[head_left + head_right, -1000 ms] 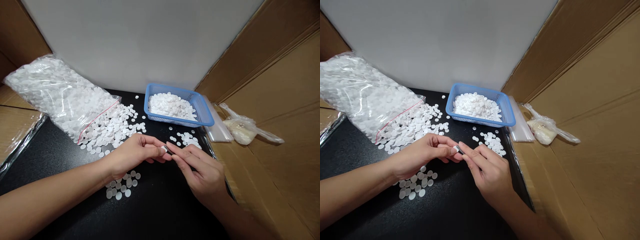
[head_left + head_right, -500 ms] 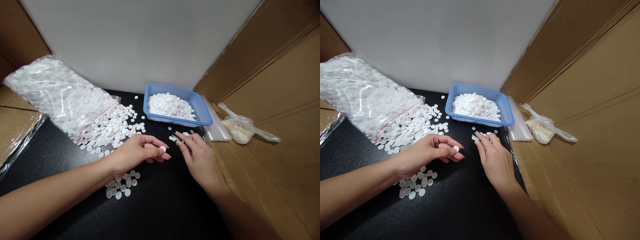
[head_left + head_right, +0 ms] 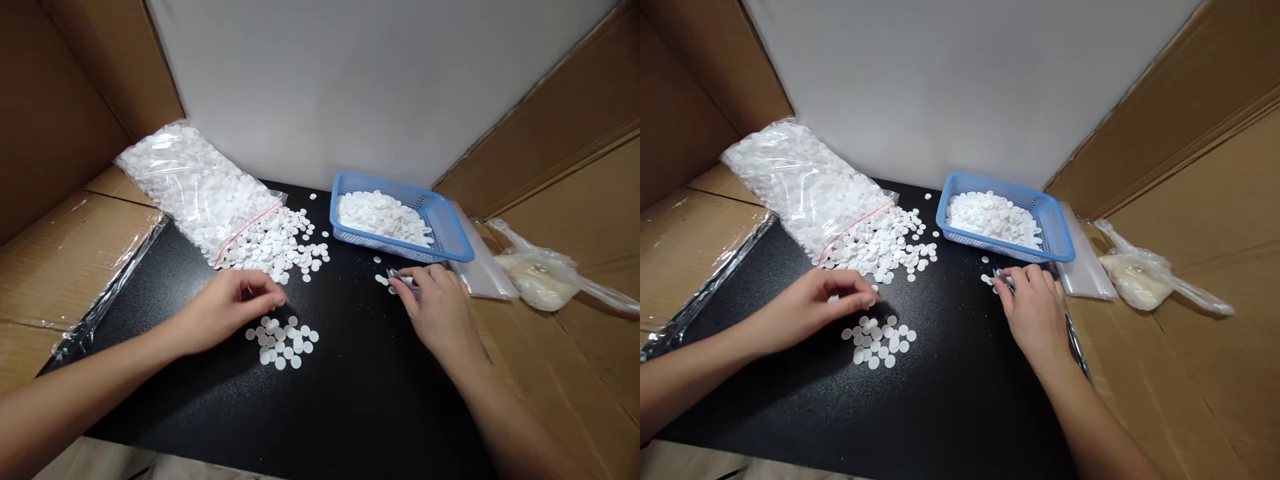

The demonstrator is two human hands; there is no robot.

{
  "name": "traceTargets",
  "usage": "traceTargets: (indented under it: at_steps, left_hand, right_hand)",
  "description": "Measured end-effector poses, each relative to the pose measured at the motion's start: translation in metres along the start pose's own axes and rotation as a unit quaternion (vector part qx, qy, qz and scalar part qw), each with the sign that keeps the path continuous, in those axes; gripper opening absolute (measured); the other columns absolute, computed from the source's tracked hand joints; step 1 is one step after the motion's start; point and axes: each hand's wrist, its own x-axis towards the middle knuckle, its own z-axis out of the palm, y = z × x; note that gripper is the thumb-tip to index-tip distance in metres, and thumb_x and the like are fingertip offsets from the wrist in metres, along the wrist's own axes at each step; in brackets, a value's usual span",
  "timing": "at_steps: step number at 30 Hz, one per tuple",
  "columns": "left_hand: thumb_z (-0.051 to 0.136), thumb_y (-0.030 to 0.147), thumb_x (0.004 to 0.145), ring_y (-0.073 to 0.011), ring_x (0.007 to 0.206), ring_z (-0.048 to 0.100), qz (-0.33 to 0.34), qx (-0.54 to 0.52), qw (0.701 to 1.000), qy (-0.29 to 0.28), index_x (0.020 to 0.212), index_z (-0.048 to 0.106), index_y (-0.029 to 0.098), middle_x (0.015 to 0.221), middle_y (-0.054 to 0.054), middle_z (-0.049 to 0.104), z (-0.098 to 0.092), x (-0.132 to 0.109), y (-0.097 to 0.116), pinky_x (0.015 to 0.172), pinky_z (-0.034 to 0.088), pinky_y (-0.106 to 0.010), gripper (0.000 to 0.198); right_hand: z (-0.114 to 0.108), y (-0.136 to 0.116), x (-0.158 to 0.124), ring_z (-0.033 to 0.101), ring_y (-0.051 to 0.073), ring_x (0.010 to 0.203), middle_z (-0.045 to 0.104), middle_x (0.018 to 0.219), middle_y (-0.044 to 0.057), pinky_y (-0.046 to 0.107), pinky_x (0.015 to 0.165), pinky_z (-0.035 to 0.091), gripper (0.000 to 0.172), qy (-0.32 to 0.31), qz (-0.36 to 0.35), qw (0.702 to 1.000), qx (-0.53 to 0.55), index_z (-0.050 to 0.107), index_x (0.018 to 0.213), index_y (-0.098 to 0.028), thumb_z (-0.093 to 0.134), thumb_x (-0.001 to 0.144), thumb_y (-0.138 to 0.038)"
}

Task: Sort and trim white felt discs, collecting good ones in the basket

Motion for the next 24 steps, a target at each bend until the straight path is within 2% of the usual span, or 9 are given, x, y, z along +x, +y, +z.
traceTargets:
  at_steps: [3,5,7,9,11,13,17,21,24]
  left_hand:
    - [0.054,0.025,0.097,-0.0166,0.075,0.061,0.082,0.154,0.985,0.016,0.085,0.071,0.019,0.083,-0.003,0.066,0.01,-0.029,-0.026,0.066,0.045,-0.026,0.021]
    - [0.048,0.019,0.1,-0.0181,0.076,0.057,0.193,0.246,0.948,0.053,0.086,0.068,0.018,0.083,-0.005,0.063,0.018,-0.039,-0.039,0.067,0.043,-0.027,0.025]
    - [0.046,0.017,0.102,-0.0187,0.076,0.055,0.238,0.289,0.926,0.056,0.085,0.066,0.018,0.083,-0.005,0.062,0.023,-0.043,-0.044,0.067,0.042,-0.028,0.026]
    - [0.049,0.014,0.1,-0.0168,0.074,0.056,0.219,0.249,0.943,0.036,0.085,0.065,0.018,0.082,-0.003,0.062,0.026,-0.042,-0.042,0.066,0.042,-0.025,0.021]
    - [0.055,0.011,0.097,-0.0136,0.071,0.059,0.156,0.172,0.973,0.004,0.086,0.065,0.018,0.08,0.0,0.063,0.026,-0.039,-0.037,0.064,0.043,-0.022,0.016]
    - [0.058,0.009,0.093,-0.0123,0.069,0.061,0.107,0.145,0.983,-0.026,0.087,0.065,0.019,0.081,0.001,0.064,0.025,-0.035,-0.034,0.063,0.043,-0.02,0.014]
    - [0.062,0.009,0.091,-0.014,0.07,0.061,0.104,0.193,0.975,-0.03,0.086,0.063,0.019,0.085,0.0,0.064,0.013,-0.027,-0.036,0.064,0.042,-0.023,0.011]
    - [0.06,0.007,0.091,-0.0158,0.073,0.061,0.107,0.251,0.961,0.04,0.089,0.062,0.019,0.085,0.001,0.063,-0.01,-0.011,-0.04,0.065,0.041,-0.025,0.012]
    - [0.064,0.007,0.088,-0.018,0.075,0.06,0.119,0.321,0.938,0.05,0.093,0.062,0.018,0.089,-0.001,0.059,-0.018,0.0,-0.045,0.065,0.04,-0.027,0.013]
  right_hand:
    - [-0.009,-0.026,0.004,0.049,0.019,0.058,0.05,0.06,0.0,0.032,0.06,0.036,0.044,-0.02,-0.029,0.995,0.091,0.05,0.067,-0.023,0.038,0.105,-0.042]
    - [-0.011,-0.049,0.004,0.052,0.018,0.057,0.056,0.063,0.0,0.03,0.059,0.04,0.036,-0.069,-0.064,0.981,0.171,0.053,0.074,-0.023,0.041,0.105,-0.034]
    - [-0.009,-0.072,0.006,0.061,0.018,0.066,0.066,0.077,0.002,0.029,0.064,0.047,0.023,-0.124,-0.098,0.954,0.254,0.059,0.089,-0.022,0.042,0.104,-0.025]
    - [-0.005,-0.093,0.009,0.065,0.018,0.075,0.068,0.087,0.004,0.028,0.068,0.051,0.021,-0.165,-0.107,0.925,0.324,0.061,0.098,-0.022,0.041,0.102,-0.017]
    - [0.001,-0.109,0.016,0.066,0.018,0.079,0.067,0.089,0.004,0.028,0.071,0.052,0.02,-0.186,-0.106,0.902,0.374,0.062,0.099,-0.022,0.044,0.1,-0.013]
    - [0.007,-0.123,0.025,0.065,0.018,0.081,0.066,0.089,0.004,0.029,0.073,0.052,0.016,-0.202,-0.108,0.886,0.404,0.064,0.095,-0.022,0.051,0.098,-0.013]
    - [0.015,-0.142,0.04,0.061,0.016,0.075,0.062,0.084,0.001,0.027,0.067,0.048,0.01,-0.251,-0.106,0.874,0.401,0.065,0.087,-0.021,0.065,0.091,-0.011]
    - [0.015,-0.149,0.048,0.056,0.013,0.069,0.059,0.081,-0.002,0.024,0.061,0.043,0.014,-0.305,-0.083,0.861,0.399,0.065,0.083,-0.021,0.07,0.087,-0.009]
    - [0.013,-0.149,0.048,0.055,0.012,0.068,0.057,0.079,-0.003,0.023,0.06,0.043,0.019,-0.319,-0.057,0.848,0.418,0.063,0.077,-0.021,0.071,0.082,-0.004]
